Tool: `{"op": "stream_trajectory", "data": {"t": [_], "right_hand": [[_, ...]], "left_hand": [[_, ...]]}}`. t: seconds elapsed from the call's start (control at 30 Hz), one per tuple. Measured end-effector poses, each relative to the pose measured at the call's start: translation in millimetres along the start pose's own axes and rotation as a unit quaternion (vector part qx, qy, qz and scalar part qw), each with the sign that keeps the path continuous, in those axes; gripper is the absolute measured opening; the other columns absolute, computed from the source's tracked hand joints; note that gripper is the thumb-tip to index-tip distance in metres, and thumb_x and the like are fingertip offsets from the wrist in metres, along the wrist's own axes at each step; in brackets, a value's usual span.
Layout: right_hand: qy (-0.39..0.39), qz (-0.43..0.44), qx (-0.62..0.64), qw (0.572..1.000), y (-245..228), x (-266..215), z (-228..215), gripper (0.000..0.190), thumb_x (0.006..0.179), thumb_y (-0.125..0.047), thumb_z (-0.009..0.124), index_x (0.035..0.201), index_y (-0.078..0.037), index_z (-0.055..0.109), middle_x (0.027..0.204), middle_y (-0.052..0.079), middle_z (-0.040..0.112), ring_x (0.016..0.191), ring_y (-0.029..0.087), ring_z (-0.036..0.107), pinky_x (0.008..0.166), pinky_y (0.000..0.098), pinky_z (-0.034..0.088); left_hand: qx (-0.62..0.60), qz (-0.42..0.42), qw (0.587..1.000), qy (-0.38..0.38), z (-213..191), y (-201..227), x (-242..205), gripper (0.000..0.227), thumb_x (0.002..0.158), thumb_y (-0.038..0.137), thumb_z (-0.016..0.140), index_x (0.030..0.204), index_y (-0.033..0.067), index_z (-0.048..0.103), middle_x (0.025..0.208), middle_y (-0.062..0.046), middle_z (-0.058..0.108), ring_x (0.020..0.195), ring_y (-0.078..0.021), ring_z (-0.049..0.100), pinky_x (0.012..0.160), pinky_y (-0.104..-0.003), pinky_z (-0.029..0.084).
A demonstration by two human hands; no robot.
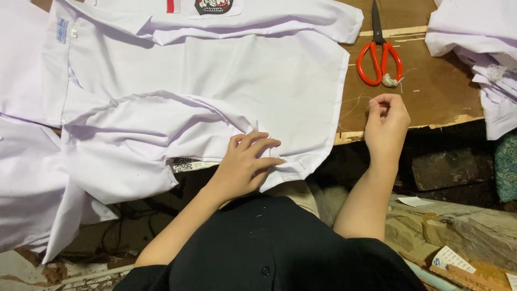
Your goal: Folding a white school shirt, buttoning the front, and trimming loose threads with scissors on a wooden workbench.
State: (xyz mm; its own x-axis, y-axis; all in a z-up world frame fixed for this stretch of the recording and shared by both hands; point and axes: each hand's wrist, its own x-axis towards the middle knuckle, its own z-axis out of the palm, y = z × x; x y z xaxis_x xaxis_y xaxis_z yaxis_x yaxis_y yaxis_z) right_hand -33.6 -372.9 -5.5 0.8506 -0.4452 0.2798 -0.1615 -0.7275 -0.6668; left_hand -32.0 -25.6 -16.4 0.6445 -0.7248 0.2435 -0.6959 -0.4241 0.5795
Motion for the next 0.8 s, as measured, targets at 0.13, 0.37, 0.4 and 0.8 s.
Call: {"op": "stream_trajectory", "data": {"t": [0.13,0.37,0.4,0.8], "right_hand": [[-0.086,-0.071,0.024,0.993,-49.1,-13.8,-0.8,0.010,0.106,-0.003,0.067,0.115,-0.001,0.071,0.099,0.019,0.067,0.093,0.035,0.069,0.078,0.0423,0.055],[-0.227,-0.011,-0.002,0.974,-51.8,-11.9,7.3,0.005,0.091,-0.005,0.075,0.096,-0.003,0.075,0.095,0.010,0.064,0.085,0.025,0.064,0.077,0.0368,0.054],[-0.228,-0.009,-0.009,0.974,-49.3,-10.3,6.9,0.003,0.092,-0.005,0.075,0.094,-0.003,0.075,0.094,0.011,0.065,0.082,0.026,0.065,0.074,0.0370,0.054],[-0.054,0.049,-0.039,0.997,-42.6,11.9,-39.9,0.055,0.111,-0.002,0.044,0.161,-0.002,0.021,0.154,0.019,0.033,0.123,0.028,0.052,0.101,0.0486,0.045]], "left_hand": [[-0.005,-0.004,1.000,-0.004,-2.3,1.3,1.0,0.023,0.091,0.017,0.069,0.110,0.0270,0.077,0.138,-0.003,0.060,0.139,-0.0295,0.042,0.108,-0.052,0.028],[-0.070,-0.016,0.997,0.020,-17.5,3.7,-6.1,0.021,0.095,0.020,0.064,0.112,0.0256,0.074,0.137,-0.001,0.061,0.136,-0.0265,0.047,0.106,-0.048,0.028],[-0.099,-0.022,0.994,0.031,-22.9,5.4,-8.9,0.019,0.095,0.021,0.064,0.112,0.0249,0.073,0.137,-0.001,0.061,0.134,-0.0259,0.050,0.104,-0.047,0.029],[0.165,-0.322,0.884,0.295,-160.1,-9.8,-118.1,0.047,0.111,0.021,0.061,0.145,-0.0092,0.052,0.140,-0.027,0.055,0.130,-0.0438,0.043,0.108,-0.055,0.033]]}}
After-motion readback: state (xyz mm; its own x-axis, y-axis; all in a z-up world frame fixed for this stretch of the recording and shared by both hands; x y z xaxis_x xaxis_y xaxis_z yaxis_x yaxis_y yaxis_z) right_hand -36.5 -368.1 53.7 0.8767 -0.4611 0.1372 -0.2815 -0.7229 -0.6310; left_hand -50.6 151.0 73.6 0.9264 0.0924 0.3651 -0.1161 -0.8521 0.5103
